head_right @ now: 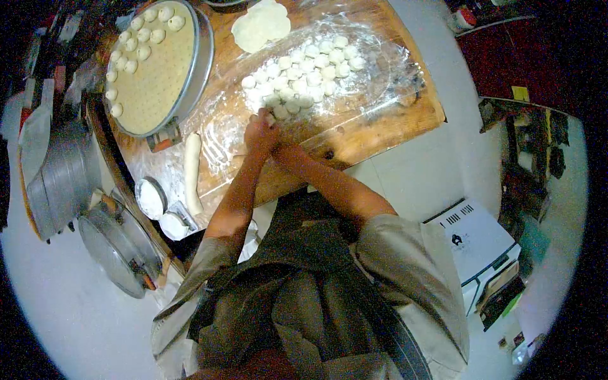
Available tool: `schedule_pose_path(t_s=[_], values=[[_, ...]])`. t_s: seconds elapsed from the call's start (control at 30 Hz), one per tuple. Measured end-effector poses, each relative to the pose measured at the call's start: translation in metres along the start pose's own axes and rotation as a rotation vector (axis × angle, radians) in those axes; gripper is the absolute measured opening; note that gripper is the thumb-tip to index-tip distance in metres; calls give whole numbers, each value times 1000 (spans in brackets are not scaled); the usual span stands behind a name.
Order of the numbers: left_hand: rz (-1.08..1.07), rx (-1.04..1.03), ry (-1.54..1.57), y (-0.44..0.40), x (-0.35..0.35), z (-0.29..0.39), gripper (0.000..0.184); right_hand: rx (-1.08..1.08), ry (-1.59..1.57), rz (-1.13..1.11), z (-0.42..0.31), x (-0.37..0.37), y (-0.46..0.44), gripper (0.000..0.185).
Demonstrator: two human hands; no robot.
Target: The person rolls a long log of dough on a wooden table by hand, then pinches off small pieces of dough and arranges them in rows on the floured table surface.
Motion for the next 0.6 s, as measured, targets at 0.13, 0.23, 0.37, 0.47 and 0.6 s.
schedule_pose_path(t_s=[0.13, 0.23, 0.37, 0.47, 0.6], values=[[155, 116, 170, 26, 24, -58, 42, -59, 38, -165, -16, 41, 10, 35], [40, 289, 138, 48, 51, -92, 44, 138, 174, -176, -26, 50, 9, 29], [70, 20, -46, 46, 61, -93, 51, 335, 230, -36, -34, 61, 4, 25], [333, -107, -101, 23, 34, -92, 60, 369, 265, 123, -39, 60, -2, 26], [322, -3, -184, -7, 17, -96, 74, 300, 186, 223, -35, 57, -4, 30]])
Point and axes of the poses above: each hand's wrist, its own y-axis away from the middle knuckle, its own x-axis out of the back of the hand, z = x × y, the point moved 2 cm from there along -y, towards the middle knuckle, and after that the axes turned 8 degrees about z, right-handed, at the moved point
